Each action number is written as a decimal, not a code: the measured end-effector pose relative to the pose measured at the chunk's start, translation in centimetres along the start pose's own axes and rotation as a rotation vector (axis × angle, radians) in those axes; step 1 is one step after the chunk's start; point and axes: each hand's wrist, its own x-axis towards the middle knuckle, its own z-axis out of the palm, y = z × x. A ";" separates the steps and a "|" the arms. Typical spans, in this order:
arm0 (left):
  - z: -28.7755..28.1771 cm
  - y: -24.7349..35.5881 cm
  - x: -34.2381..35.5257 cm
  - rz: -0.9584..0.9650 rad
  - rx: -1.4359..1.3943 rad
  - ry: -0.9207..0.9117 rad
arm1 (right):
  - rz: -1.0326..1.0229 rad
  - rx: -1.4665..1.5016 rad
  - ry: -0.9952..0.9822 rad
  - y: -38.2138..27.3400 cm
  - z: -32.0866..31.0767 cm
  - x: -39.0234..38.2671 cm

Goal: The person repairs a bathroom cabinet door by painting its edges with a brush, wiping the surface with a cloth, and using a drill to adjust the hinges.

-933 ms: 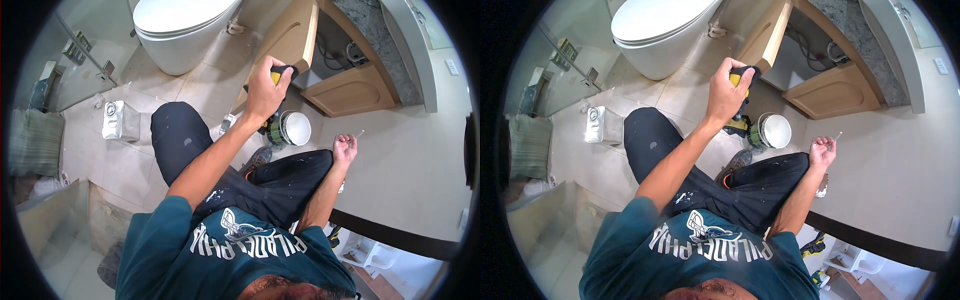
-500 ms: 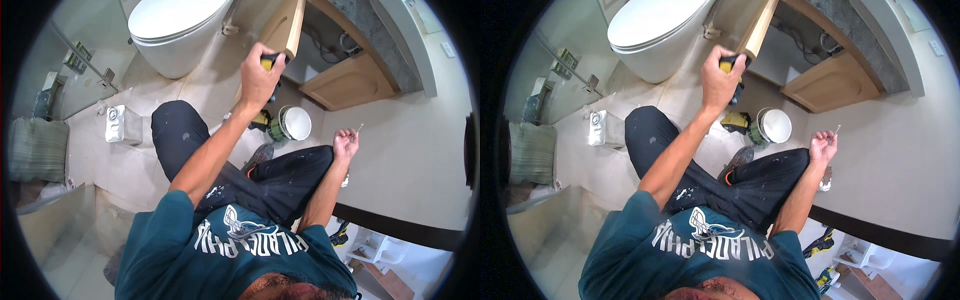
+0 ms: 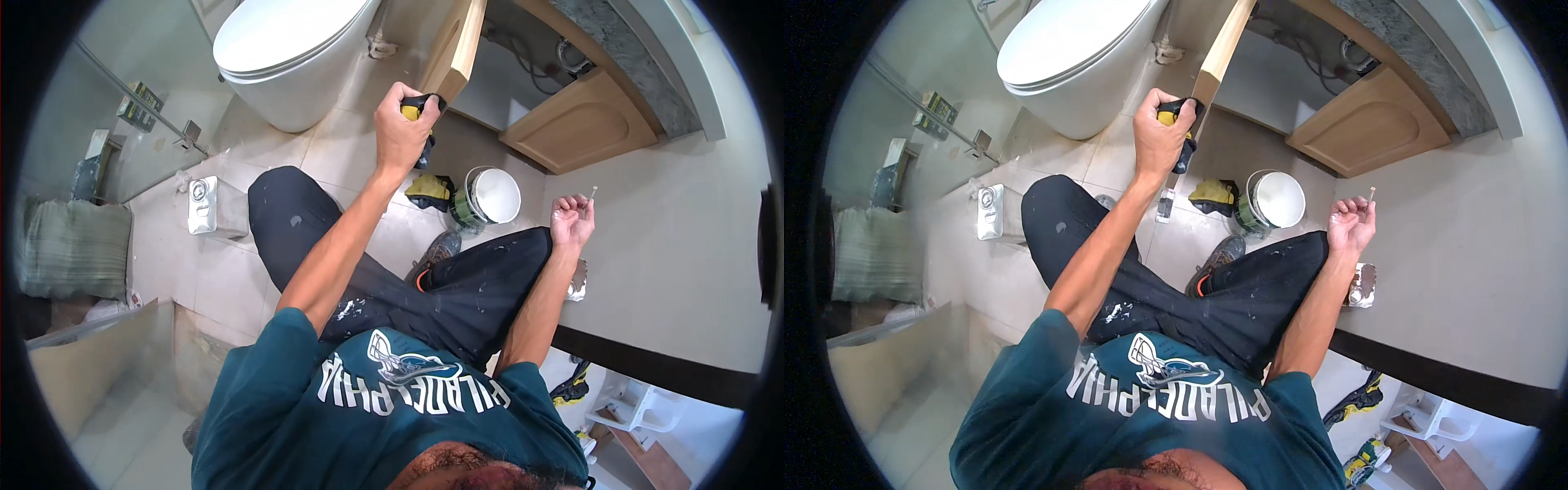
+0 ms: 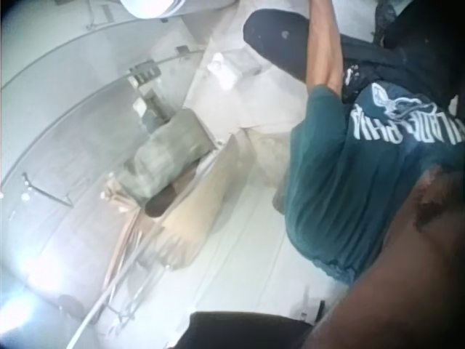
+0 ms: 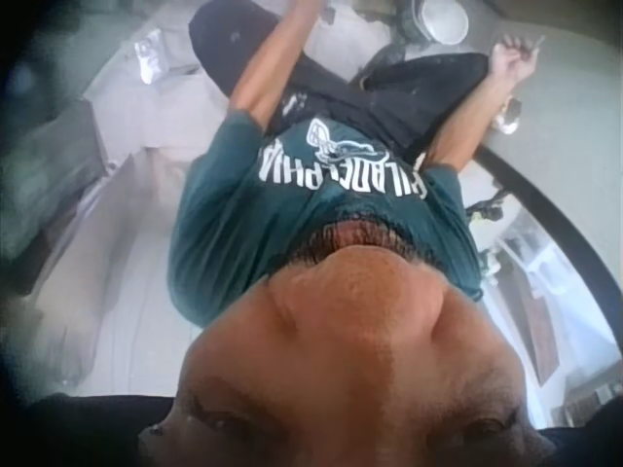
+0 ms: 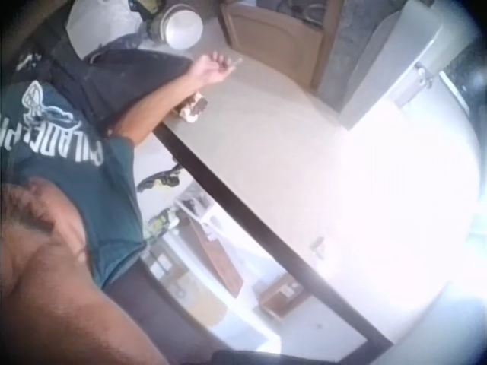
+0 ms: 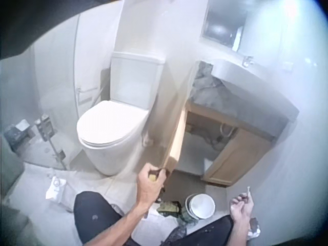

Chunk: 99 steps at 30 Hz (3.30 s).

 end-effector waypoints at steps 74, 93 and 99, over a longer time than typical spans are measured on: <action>1.8 1.6 0.6 -0.073 -0.094 0.046 | -0.103 -0.267 -0.029 1.8 2.6 -2.8; 1.9 1.8 0.6 -0.080 -0.117 0.013 | -0.097 -0.306 -0.042 2.1 2.9 -2.5; 2.3 2.2 1.2 -0.093 -0.135 0.011 | -0.114 -0.277 -0.093 1.8 3.2 -1.9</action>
